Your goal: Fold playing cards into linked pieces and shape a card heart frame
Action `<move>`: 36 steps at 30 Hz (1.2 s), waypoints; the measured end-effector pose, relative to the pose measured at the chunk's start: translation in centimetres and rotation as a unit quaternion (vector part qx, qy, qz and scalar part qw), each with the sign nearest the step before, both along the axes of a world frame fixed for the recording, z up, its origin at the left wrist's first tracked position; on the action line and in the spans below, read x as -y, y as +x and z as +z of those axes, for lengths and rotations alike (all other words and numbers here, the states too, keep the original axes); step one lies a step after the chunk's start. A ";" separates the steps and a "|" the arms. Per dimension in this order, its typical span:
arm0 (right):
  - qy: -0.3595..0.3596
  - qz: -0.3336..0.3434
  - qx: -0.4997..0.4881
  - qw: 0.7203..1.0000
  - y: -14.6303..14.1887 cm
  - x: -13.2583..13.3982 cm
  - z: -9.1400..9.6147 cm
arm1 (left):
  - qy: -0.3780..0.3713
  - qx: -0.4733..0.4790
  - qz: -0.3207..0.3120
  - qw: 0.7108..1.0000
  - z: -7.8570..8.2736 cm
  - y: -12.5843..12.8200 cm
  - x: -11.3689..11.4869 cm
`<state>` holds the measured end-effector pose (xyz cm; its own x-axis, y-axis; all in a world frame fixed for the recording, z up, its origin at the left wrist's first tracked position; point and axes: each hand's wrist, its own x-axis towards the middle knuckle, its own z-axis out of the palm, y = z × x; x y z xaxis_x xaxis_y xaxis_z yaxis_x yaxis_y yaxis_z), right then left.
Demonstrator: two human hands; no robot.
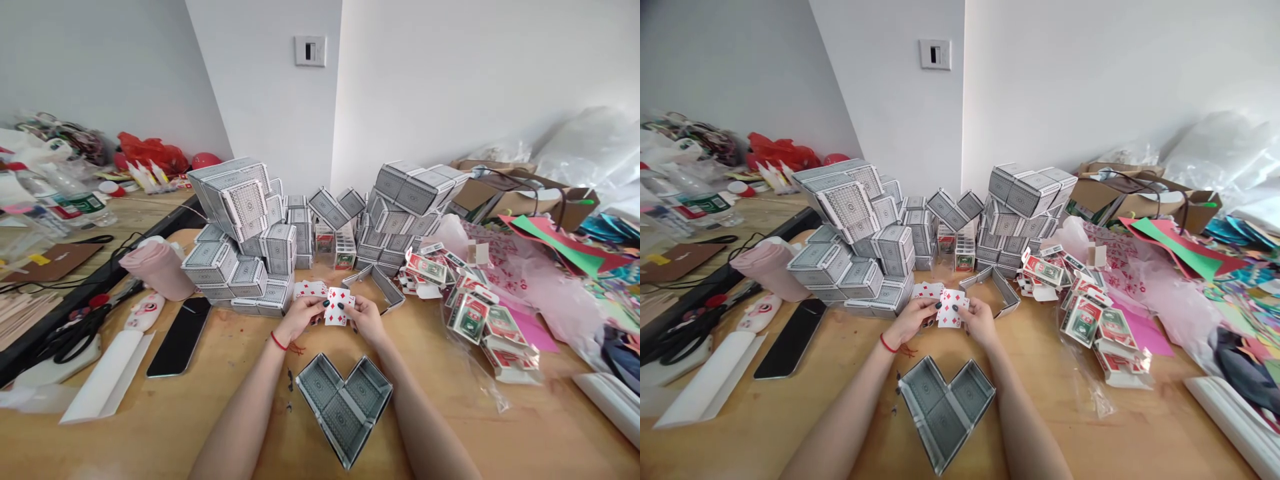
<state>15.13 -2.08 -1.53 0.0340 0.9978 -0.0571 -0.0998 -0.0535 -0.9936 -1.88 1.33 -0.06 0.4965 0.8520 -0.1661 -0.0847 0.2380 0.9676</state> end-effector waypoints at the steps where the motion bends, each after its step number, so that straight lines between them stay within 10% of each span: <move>1: -0.001 -0.001 0.001 1.000 0.0 0.0 0.1 | 0.002 -0.002 0.009 1.000 0.0 0.1 0.0; 25: -0.023 -0.013 -0.074 0.997 -0.3 0.4 1.3 | 0.063 -0.100 0.106 0.987 -0.1 1.3 0.5; 36: -0.019 0.014 -0.023 0.999 -0.2 0.2 0.3 | 0.256 -0.223 0.186 0.922 -1.4 2.9 1.6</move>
